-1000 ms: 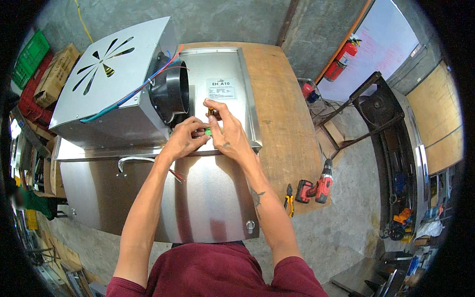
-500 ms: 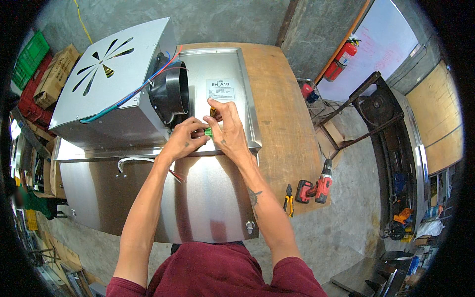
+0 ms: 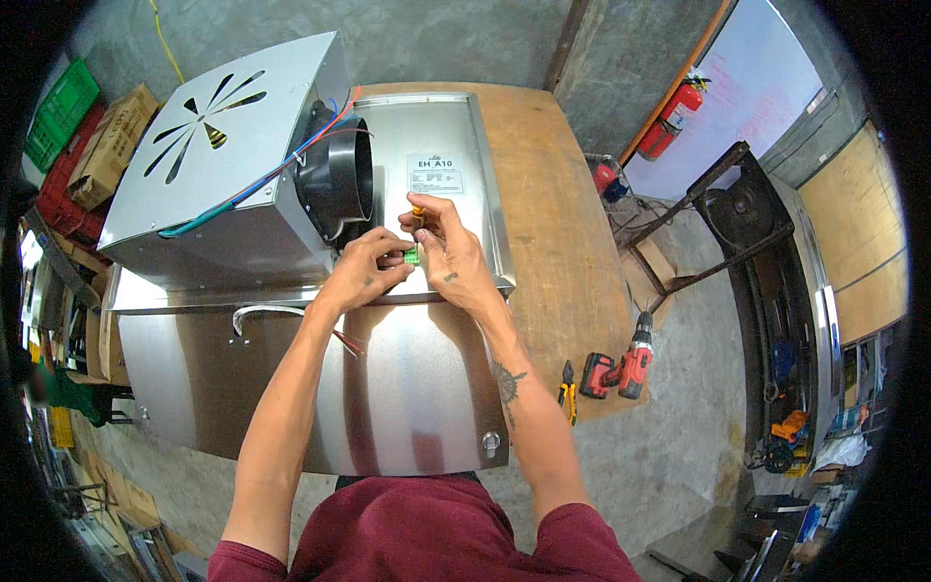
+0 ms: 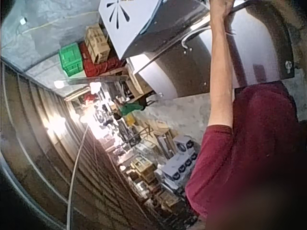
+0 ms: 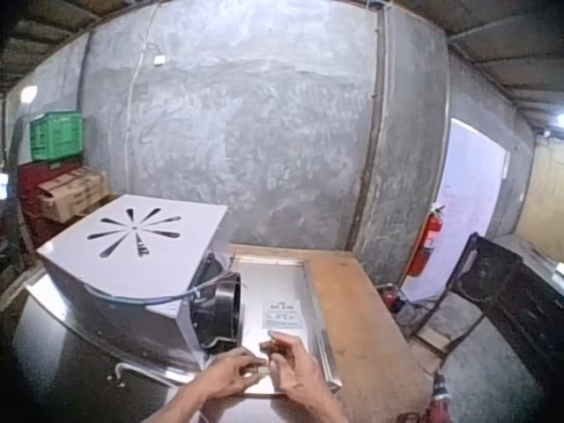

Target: The person uses a cordless drill to remove screws from a stainless steel range hood, then retrieves a green wire connector from a storage bin. They insert wires into the connector and tighten the screws with a screwdriver to secure the electrical connection.

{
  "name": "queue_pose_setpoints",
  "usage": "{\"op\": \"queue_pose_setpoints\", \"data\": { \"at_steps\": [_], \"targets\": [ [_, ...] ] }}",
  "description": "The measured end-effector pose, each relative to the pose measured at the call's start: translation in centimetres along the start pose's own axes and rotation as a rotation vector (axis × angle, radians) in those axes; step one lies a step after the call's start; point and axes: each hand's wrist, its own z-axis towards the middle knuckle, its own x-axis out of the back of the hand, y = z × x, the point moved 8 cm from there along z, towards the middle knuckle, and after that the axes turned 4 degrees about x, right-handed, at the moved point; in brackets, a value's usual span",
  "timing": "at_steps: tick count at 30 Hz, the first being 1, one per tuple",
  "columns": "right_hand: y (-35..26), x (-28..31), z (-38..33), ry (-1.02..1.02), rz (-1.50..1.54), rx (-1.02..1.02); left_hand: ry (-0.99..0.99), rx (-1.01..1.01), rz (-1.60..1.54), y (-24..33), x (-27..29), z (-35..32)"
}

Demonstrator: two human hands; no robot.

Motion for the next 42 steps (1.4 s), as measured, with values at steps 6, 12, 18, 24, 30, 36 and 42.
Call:
{"op": "queue_pose_setpoints", "data": {
  "at_steps": [6, 12, 18, 24, 30, 36, 42],
  "targets": [
    [-0.7, -0.3, -0.1, 0.004, -0.324, 0.017, 0.009, -0.014, 0.040, -0.4, 0.1, 0.0],
    [-0.6, 0.2, 0.2, -0.016, -0.050, -0.005, -0.003, -0.023, 0.022, -0.2, -0.1, 0.0],
    [-0.8, -0.1, 0.2, -0.055, -0.147, -0.049, 0.005, -0.013, 0.034, -0.4, -0.1, 0.0],
    [-2.2, -0.3, 0.2, -0.039, -0.202, 0.036, 0.005, -0.022, 0.032, -0.4, 0.0, 0.0],
    [-1.4, -0.1, 0.3, -0.070, -0.184, 0.009, 0.005, -0.032, 0.044, -0.2, -0.1, 0.1],
    [-0.9, 0.3, 0.0, 0.008, -0.052, -0.070, -0.013, -0.026, 0.045, -0.1, 0.0, 0.1],
    [-0.8, 0.2, -0.2, 0.019, -0.025, -0.073, 0.001, -0.007, 0.020, -0.3, 0.0, 0.1]
  ]
}}
